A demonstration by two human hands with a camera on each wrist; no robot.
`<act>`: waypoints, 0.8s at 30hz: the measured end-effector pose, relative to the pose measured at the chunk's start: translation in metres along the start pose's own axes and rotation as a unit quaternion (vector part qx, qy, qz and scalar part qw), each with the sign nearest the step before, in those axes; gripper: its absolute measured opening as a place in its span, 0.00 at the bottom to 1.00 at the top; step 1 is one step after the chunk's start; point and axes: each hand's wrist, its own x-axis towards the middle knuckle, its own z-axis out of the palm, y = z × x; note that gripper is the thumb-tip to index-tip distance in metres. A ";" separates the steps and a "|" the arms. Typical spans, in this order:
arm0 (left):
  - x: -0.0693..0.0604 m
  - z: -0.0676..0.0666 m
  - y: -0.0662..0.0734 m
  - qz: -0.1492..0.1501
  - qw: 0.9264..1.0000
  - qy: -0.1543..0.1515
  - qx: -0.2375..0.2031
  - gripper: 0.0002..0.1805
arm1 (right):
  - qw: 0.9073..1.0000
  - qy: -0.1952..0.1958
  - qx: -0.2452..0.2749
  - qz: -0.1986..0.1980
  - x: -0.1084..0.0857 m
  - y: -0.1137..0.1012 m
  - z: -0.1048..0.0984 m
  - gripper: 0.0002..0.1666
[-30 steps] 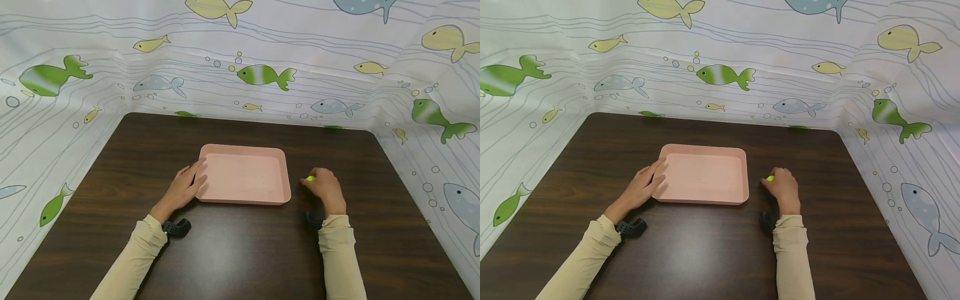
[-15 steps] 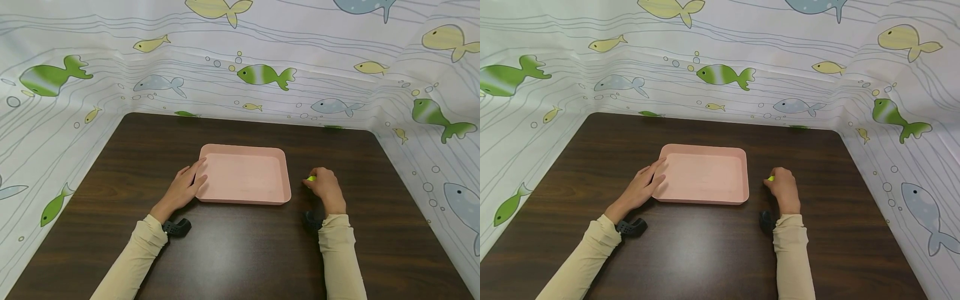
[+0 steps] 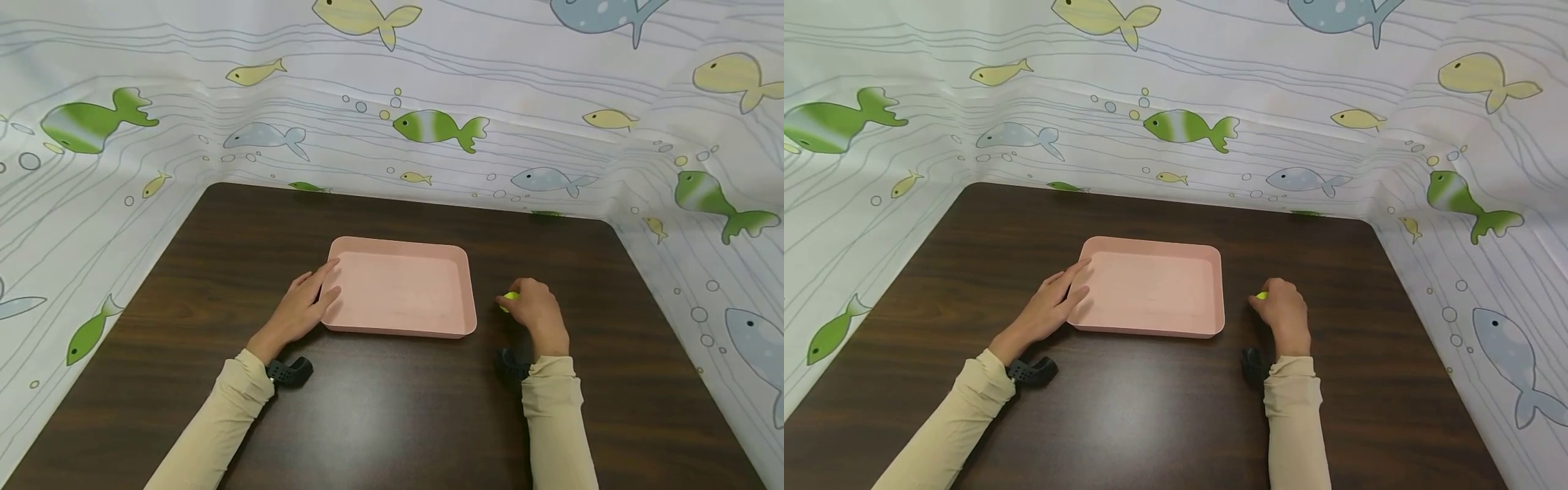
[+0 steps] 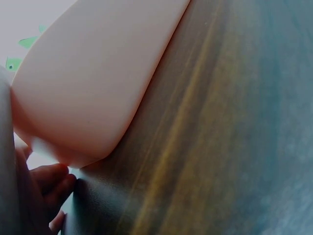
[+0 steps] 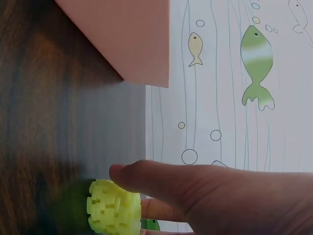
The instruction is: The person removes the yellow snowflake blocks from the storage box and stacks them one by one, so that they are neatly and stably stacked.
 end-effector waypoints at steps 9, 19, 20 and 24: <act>0.000 -0.002 0.002 0.003 1.000 0.002 -0.006 0.34 | 1.000 0.014 -0.007 0.002 0.001 -0.002 0.000 0.24; -0.001 -0.001 0.001 -0.001 1.000 -0.001 -0.004 0.33 | 1.000 0.006 -0.008 0.002 0.002 -0.003 0.004 0.26; -0.001 -0.001 0.001 -0.001 1.000 -0.001 -0.005 0.33 | 1.000 0.005 -0.008 0.003 0.002 -0.002 0.004 0.25; -0.001 0.000 0.000 0.000 1.000 0.000 -0.005 0.33 | 1.000 -0.004 -0.014 0.009 0.002 -0.001 0.004 0.25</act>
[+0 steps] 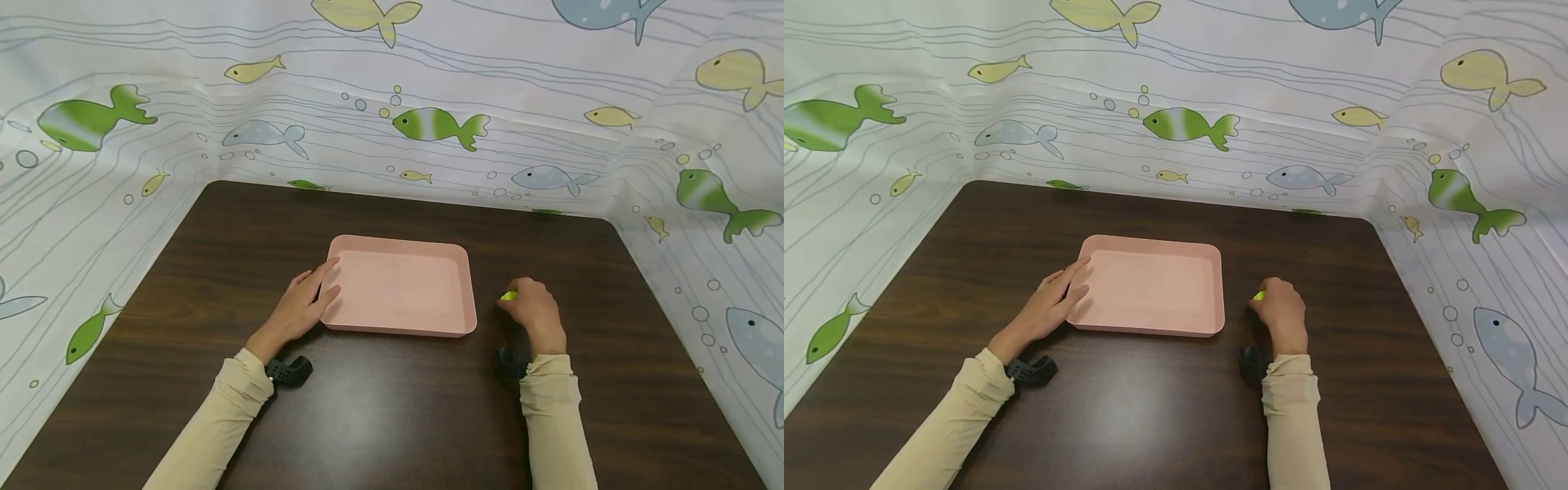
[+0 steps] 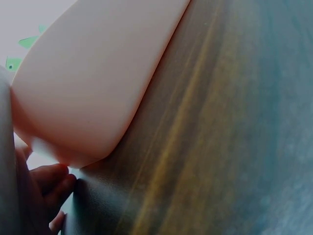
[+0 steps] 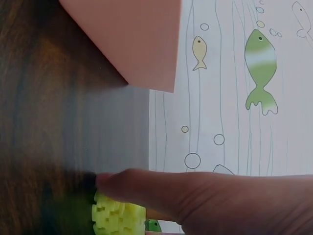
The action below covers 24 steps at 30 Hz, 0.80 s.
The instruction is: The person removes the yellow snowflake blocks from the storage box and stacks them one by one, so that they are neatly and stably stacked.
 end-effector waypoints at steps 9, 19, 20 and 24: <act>0.004 0.005 -0.001 0.015 1.000 0.000 -0.007 0.33 | 0.997 0.076 0.011 -0.015 -0.011 -0.010 -0.004 0.37; 0.007 0.008 -0.002 0.008 1.000 -0.009 0.000 0.34 | 0.994 -0.043 0.029 -0.101 -0.006 -0.059 0.037 0.58; 0.005 0.007 -0.002 0.005 1.000 -0.010 0.002 0.34 | 0.994 -0.046 0.027 -0.100 -0.006 -0.062 0.042 0.59; 0.003 0.001 -0.002 0.010 1.000 0.001 0.006 0.33 | 0.995 -0.025 0.034 -0.096 -0.006 -0.072 0.050 0.62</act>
